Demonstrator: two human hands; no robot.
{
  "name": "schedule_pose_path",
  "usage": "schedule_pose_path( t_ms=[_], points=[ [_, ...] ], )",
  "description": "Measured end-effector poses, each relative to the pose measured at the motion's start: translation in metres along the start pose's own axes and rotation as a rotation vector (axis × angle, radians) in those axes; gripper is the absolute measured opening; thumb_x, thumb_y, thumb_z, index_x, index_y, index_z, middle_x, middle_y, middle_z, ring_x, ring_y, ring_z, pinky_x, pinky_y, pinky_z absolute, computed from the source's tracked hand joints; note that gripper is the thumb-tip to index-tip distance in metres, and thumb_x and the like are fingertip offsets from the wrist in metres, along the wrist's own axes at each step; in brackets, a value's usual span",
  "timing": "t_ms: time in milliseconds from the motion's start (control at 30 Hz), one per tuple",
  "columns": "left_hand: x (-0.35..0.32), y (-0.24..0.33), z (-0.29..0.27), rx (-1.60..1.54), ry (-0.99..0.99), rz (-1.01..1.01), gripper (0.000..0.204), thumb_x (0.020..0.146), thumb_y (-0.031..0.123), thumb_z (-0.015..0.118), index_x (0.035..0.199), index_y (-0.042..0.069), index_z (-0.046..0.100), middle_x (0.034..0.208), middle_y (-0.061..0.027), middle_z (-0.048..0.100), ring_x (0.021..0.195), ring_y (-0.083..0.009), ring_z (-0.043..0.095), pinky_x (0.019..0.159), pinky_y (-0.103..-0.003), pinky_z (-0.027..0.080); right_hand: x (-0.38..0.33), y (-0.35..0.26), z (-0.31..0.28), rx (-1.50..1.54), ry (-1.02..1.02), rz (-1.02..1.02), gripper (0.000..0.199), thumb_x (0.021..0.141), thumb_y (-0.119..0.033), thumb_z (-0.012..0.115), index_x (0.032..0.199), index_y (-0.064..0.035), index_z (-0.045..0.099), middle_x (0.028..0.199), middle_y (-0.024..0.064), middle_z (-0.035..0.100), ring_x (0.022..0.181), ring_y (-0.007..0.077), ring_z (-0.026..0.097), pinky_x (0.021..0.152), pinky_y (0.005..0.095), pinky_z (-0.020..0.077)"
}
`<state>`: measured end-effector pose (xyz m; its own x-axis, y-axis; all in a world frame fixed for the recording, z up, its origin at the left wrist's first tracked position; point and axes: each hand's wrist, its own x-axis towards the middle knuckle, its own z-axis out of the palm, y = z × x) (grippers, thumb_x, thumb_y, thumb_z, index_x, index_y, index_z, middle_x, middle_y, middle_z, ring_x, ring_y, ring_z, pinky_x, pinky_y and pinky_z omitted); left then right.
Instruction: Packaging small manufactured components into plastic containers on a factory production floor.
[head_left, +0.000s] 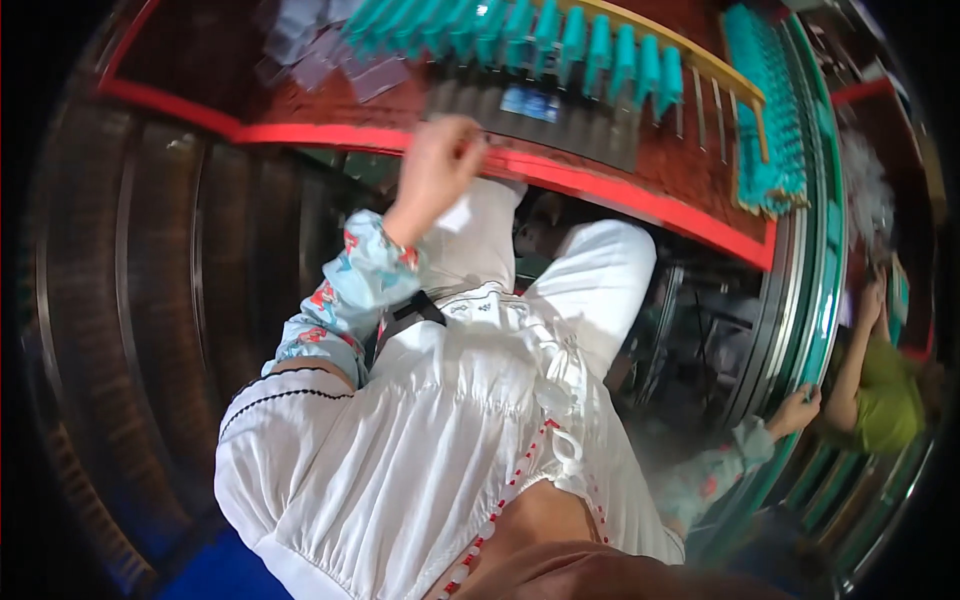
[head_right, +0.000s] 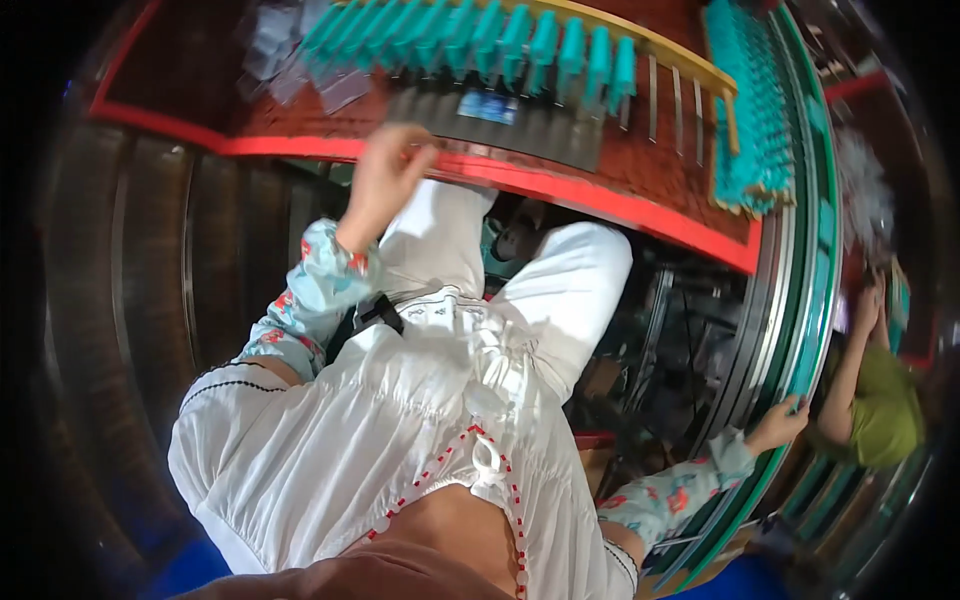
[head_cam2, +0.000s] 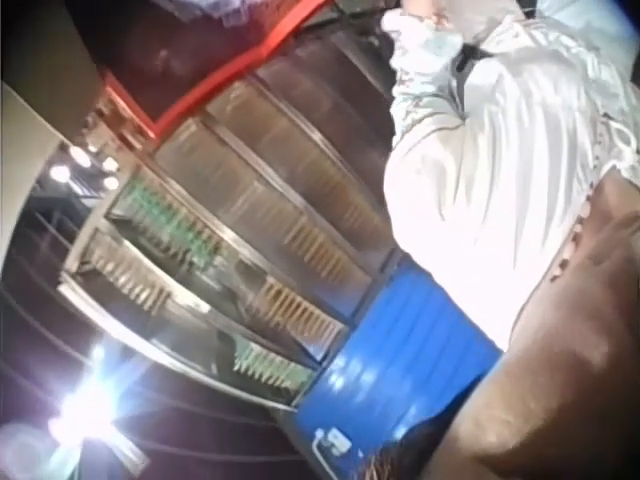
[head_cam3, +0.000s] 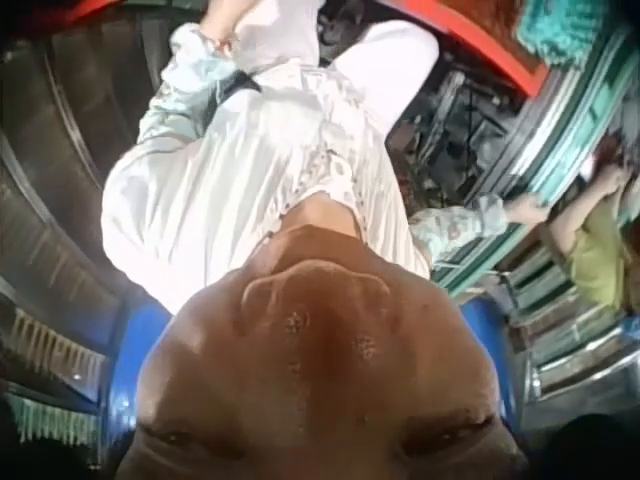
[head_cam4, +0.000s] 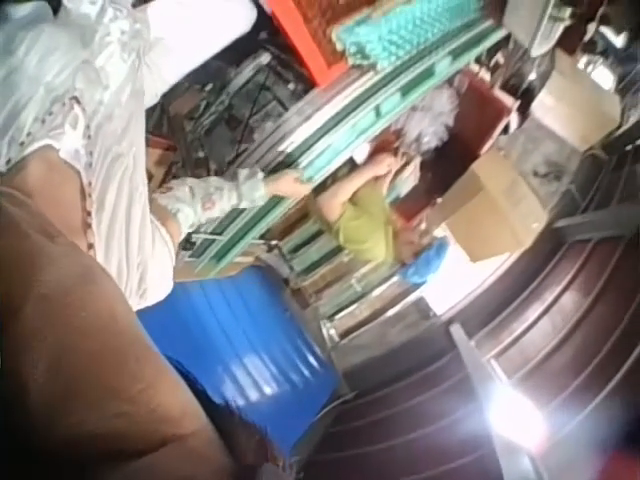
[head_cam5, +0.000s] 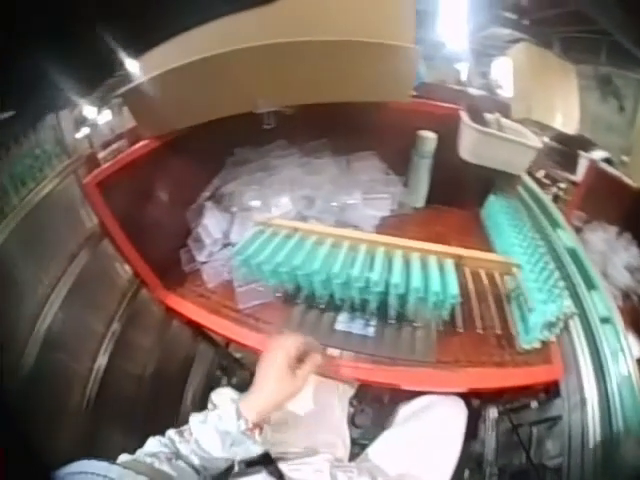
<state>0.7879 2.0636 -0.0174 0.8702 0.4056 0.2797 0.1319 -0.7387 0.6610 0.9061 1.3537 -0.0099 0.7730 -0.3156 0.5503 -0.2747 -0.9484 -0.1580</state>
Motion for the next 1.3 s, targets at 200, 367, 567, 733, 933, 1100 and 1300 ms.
schedule_pose_path(
  t_ms=[200,367,567,733,933,1100,1300],
  points=[
    [0.061,-0.113,-0.054,0.680,0.297,-0.150,0.043,0.081,0.027,0.067,0.117,0.006,0.057,0.121,-0.0154,0.057,0.110,-0.0410,0.051,0.088,-0.049,0.046,-0.097,-0.315,0.009,0.792,-0.233,-0.766,0.018,0.089,-0.010,0.062,0.105,-0.0010,0.064,0.100,0.0149,0.064,0.096,0.0292,0.061,0.086,0.0364,0.0470],
    [0.028,-0.140,-0.060,0.552,0.172,0.182,0.035,0.087,0.018,0.061,0.120,0.007,0.059,0.123,-0.0151,0.058,0.112,-0.0375,0.052,0.095,-0.044,0.044,-0.205,-0.492,-0.027,1.087,-0.571,-1.221,0.028,0.075,-0.003,0.069,0.103,-0.0024,0.064,0.106,0.0141,0.063,0.098,0.0335,0.059,0.087,0.0412,0.0469],
    [-0.042,-0.114,-0.078,0.367,0.141,0.245,0.040,0.081,0.015,0.069,0.118,0.003,0.060,0.123,-0.0149,0.059,0.119,-0.0369,0.050,0.099,-0.044,0.041,-0.272,-0.624,-0.032,1.020,-0.447,-1.470,0.067,0.070,-0.012,0.072,0.133,-0.0080,0.048,0.142,0.0165,0.041,0.133,0.0367,0.036,0.102,0.0485,0.0346],
    [-0.040,-0.085,-0.099,0.117,0.136,0.278,0.067,0.070,0.020,0.080,0.128,0.002,0.050,0.132,-0.0193,0.050,0.126,-0.0372,0.045,0.105,-0.047,0.036,-0.302,-0.649,-0.002,0.923,-0.343,-1.471,0.032,0.075,-0.014,0.060,0.105,-0.0043,0.063,0.114,0.0101,0.061,0.110,0.0279,0.055,0.090,0.0428,0.0427],
    [-0.028,-0.044,-0.085,-0.131,-0.247,0.080,0.037,0.073,0.012,0.076,0.106,0.001,0.065,0.104,-0.0144,0.068,0.099,-0.0318,0.064,0.087,-0.040,0.050,-0.250,-0.564,-0.051,1.491,-0.406,-1.136,0.019,0.074,-0.007,0.071,0.090,-0.0034,0.063,0.084,0.0112,0.063,0.074,0.0292,0.062,0.065,0.0366,0.0496],
    [-0.055,0.009,-0.006,-0.523,-0.563,-0.093,0.012,0.084,0.007,0.068,0.092,-0.002,0.066,0.093,-0.0074,0.068,0.079,-0.0106,0.061,0.071,-0.027,0.049,-0.174,-0.491,-0.010,1.360,-0.242,-0.437,0.015,0.079,0.000,0.069,0.093,0.0005,0.066,0.088,0.0117,0.063,0.075,0.0197,0.062,0.065,0.0293,0.0483],
    [-0.063,0.016,0.022,-1.101,-1.252,-0.189,0.032,0.085,0.015,0.069,0.110,0.001,0.054,0.097,-0.0028,0.052,0.098,-0.0106,0.051,0.090,-0.025,0.040,-0.097,-0.510,0.033,0.957,0.183,-0.501,0.026,0.079,-0.012,0.068,0.103,-0.0034,0.066,0.100,0.0132,0.060,0.096,0.0316,0.053,0.088,0.0423,0.0395]
  ],
)
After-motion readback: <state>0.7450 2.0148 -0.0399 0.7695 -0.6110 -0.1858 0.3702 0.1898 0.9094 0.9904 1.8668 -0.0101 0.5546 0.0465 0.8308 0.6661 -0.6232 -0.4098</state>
